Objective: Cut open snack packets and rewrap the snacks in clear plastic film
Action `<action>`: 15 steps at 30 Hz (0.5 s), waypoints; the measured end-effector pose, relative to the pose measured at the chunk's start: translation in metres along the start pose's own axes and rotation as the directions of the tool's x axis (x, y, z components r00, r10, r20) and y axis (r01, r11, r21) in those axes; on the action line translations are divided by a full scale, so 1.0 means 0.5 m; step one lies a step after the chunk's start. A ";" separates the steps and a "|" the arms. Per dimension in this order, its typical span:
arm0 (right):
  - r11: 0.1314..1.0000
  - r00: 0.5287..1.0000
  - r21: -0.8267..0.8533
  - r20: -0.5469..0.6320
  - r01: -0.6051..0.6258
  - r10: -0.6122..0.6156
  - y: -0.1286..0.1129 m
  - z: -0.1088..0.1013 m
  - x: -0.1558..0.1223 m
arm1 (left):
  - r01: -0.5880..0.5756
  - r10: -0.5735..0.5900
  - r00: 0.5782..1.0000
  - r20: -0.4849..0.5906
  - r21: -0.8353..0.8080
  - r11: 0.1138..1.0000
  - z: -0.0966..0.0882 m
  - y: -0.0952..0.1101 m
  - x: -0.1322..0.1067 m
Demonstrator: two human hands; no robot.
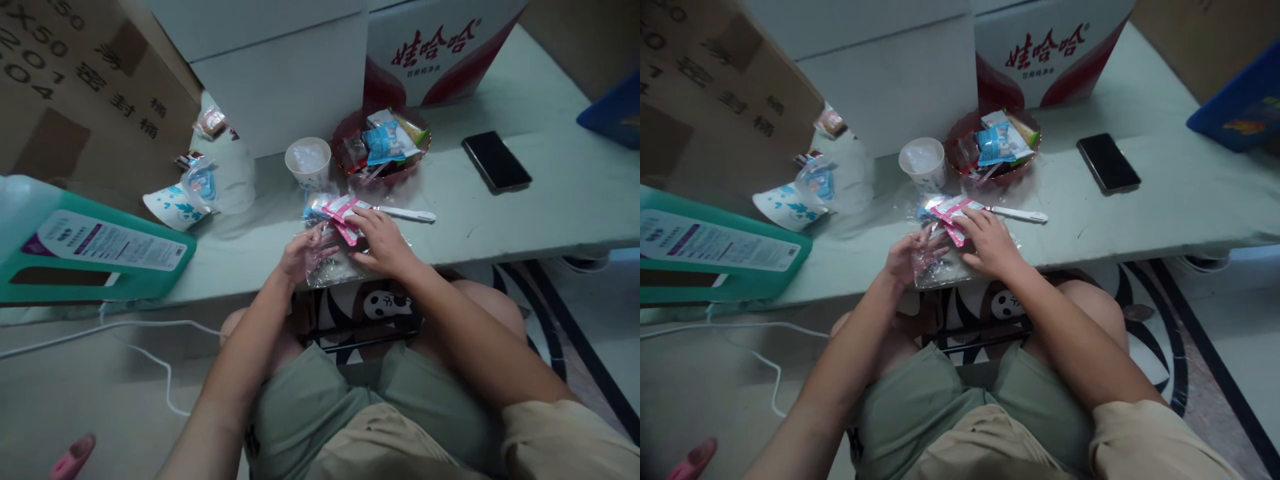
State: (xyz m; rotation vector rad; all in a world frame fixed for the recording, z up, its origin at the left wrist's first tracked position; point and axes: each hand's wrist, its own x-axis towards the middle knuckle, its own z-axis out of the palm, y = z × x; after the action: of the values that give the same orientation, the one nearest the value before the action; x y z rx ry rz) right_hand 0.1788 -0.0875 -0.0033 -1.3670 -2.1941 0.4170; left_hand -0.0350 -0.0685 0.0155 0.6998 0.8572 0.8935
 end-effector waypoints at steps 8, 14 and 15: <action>0.974 0.990 0.221 -0.119 -0.053 0.080 0.035 -0.032 0.030 | 0.042 -0.044 0.999 -0.026 -0.072 0.996 -0.001 0.022 0.021; 0.929 0.897 0.349 -0.362 -0.120 0.252 0.046 -0.063 0.001 | -0.008 -0.041 0.934 -0.356 -0.135 0.991 -0.024 0.043 0.039; 0.919 0.868 0.377 -0.412 -0.115 0.278 0.048 -0.071 -0.004 | -0.007 -0.048 0.928 -0.368 -0.146 0.989 -0.026 0.046 0.039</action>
State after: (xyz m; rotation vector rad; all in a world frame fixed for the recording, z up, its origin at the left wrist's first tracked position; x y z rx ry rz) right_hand 0.2175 -0.0791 0.0131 -1.3373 -1.5185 0.4678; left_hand -0.0479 -0.0389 0.0211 0.3968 1.1200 1.0777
